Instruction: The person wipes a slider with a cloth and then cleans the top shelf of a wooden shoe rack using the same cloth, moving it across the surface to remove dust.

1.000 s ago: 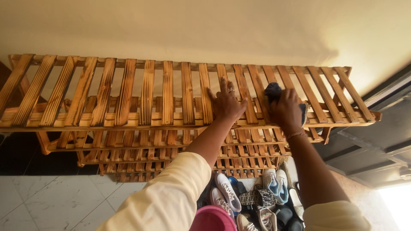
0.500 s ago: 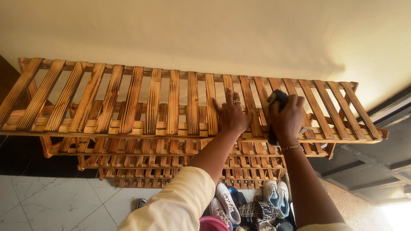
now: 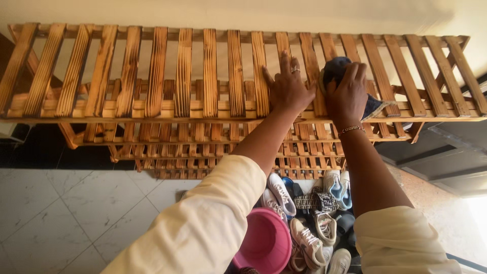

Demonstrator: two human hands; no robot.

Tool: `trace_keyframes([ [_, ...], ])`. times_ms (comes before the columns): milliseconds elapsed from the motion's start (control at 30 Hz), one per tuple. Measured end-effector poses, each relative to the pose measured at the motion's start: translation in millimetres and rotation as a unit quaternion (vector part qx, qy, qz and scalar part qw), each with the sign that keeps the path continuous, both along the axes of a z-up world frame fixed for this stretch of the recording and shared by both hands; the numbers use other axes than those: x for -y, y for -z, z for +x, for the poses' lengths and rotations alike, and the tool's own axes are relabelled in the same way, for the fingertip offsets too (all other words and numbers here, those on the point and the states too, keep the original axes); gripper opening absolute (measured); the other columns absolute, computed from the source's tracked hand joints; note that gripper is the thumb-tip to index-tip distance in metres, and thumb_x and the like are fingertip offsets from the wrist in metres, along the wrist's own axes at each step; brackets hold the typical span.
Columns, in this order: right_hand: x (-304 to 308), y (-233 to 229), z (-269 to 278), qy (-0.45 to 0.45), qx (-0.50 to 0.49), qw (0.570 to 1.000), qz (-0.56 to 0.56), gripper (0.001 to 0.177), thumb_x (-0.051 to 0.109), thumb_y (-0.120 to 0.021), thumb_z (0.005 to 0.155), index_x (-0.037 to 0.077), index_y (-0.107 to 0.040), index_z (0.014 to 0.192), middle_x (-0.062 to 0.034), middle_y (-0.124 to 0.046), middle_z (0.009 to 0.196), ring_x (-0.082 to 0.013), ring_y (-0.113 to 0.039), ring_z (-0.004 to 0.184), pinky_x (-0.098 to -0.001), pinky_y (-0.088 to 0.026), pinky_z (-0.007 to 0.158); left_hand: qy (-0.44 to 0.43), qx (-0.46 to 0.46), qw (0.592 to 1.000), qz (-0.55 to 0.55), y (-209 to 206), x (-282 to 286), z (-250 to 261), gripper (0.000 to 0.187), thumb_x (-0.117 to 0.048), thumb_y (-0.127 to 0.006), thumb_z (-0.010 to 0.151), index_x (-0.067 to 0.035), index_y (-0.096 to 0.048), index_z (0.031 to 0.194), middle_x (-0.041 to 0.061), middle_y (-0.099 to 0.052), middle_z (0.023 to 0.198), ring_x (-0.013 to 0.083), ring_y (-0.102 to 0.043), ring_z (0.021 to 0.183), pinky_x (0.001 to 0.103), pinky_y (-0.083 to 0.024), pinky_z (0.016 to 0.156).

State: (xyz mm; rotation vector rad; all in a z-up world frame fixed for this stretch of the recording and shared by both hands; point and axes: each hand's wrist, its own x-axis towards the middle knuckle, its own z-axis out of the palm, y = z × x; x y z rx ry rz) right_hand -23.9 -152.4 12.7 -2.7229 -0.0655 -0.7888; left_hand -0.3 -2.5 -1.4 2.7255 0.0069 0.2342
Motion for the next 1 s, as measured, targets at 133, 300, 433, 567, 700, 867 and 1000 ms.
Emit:
trace_keyframes([
  [133,-2.4,-3.9,-5.9,-0.028,0.044,0.998,-0.018,0.039,0.011,-0.062,0.096,0.005,-0.049,0.132,-0.0211,-0.047,0.128,-0.0437,-0.056,0.119,-0.0504,-0.057,0.081,-0.001,0.01,1.0,0.027,-2.2,0.4,1.2,0.093,-0.071,-0.052,0.089,-0.012,-0.03,0.157,0.013,-0.015,0.169,0.0238,-0.068,0.108,0.064,0.0,0.123],
  [300,-3.8,-8.4,0.6,0.014,-0.019,0.999,-0.042,0.031,0.02,-0.065,0.095,0.004,-0.052,0.118,-0.021,-0.047,0.127,-0.0438,-0.056,0.116,-0.0523,-0.057,0.074,0.004,-0.004,0.999,0.039,-8.4,0.3,1.6,0.094,-0.072,-0.051,0.09,-0.012,-0.028,0.159,0.012,-0.013,0.169,0.0221,-0.068,0.106,0.066,-0.001,0.123],
  [433,-2.5,-10.2,0.6,0.003,-0.003,0.999,-0.038,0.034,0.02,-0.064,0.094,0.002,-0.052,0.12,-0.024,-0.046,0.125,-0.0452,-0.055,0.115,-0.0513,-0.058,0.069,0.003,-0.035,0.999,0.031,-7.9,0.8,0.9,0.094,-0.073,-0.05,0.091,-0.014,-0.026,0.16,0.011,-0.01,0.17,0.0207,-0.069,0.103,0.063,-0.001,0.124],
  [567,-6.9,-18.1,-6.0,0.001,-0.018,1.0,-0.011,0.03,0.019,-0.062,0.095,0.003,-0.053,0.119,-0.0211,-0.047,0.127,-0.0422,-0.058,0.116,-0.0497,-0.06,0.072,-0.014,0.047,0.998,0.037,0.9,1.7,3.8,0.098,-0.075,-0.054,0.083,-0.014,-0.028,0.154,0.012,-0.012,0.166,0.0209,-0.067,0.099,0.064,-0.002,0.12],
  [700,-3.9,-14.9,-6.2,0.006,-0.012,0.999,-0.032,0.029,0.019,-0.062,0.094,0.003,-0.052,0.115,-0.0208,-0.046,0.125,-0.0414,-0.059,0.115,-0.0466,-0.061,0.067,-0.01,0.026,0.999,0.028,-4.1,1.4,1.1,0.101,-0.074,-0.054,0.087,-0.006,-0.026,0.156,0.011,-0.013,0.168,0.0187,-0.067,0.092,0.063,-0.001,0.122],
  [867,23.1,-11.5,56.0,0.028,-0.115,0.99,0.08,0.03,0.016,-0.056,0.098,-0.002,-0.049,0.121,-0.0225,-0.042,0.133,-0.0405,-0.064,0.104,-0.0471,-0.061,0.079,0.007,-0.065,0.998,0.008,-21.0,-0.2,-5.9,0.101,-0.073,-0.049,0.091,-0.004,-0.021,0.161,0.011,-0.012,0.173,0.0197,-0.07,0.091,0.059,0.0,0.125],
  [1000,37.3,-10.5,118.5,-0.013,0.134,0.991,0.02,0.034,0.013,-0.061,0.098,0.0,-0.052,0.128,-0.0229,-0.046,0.13,-0.0416,-0.055,0.117,-0.0514,-0.057,0.092,0.001,-0.048,0.999,-0.005,-11.4,1.6,-1.2,0.098,-0.072,-0.046,0.091,-0.007,-0.021,0.161,0.01,-0.01,0.172,0.0235,-0.065,0.109,0.06,0.001,0.126],
])
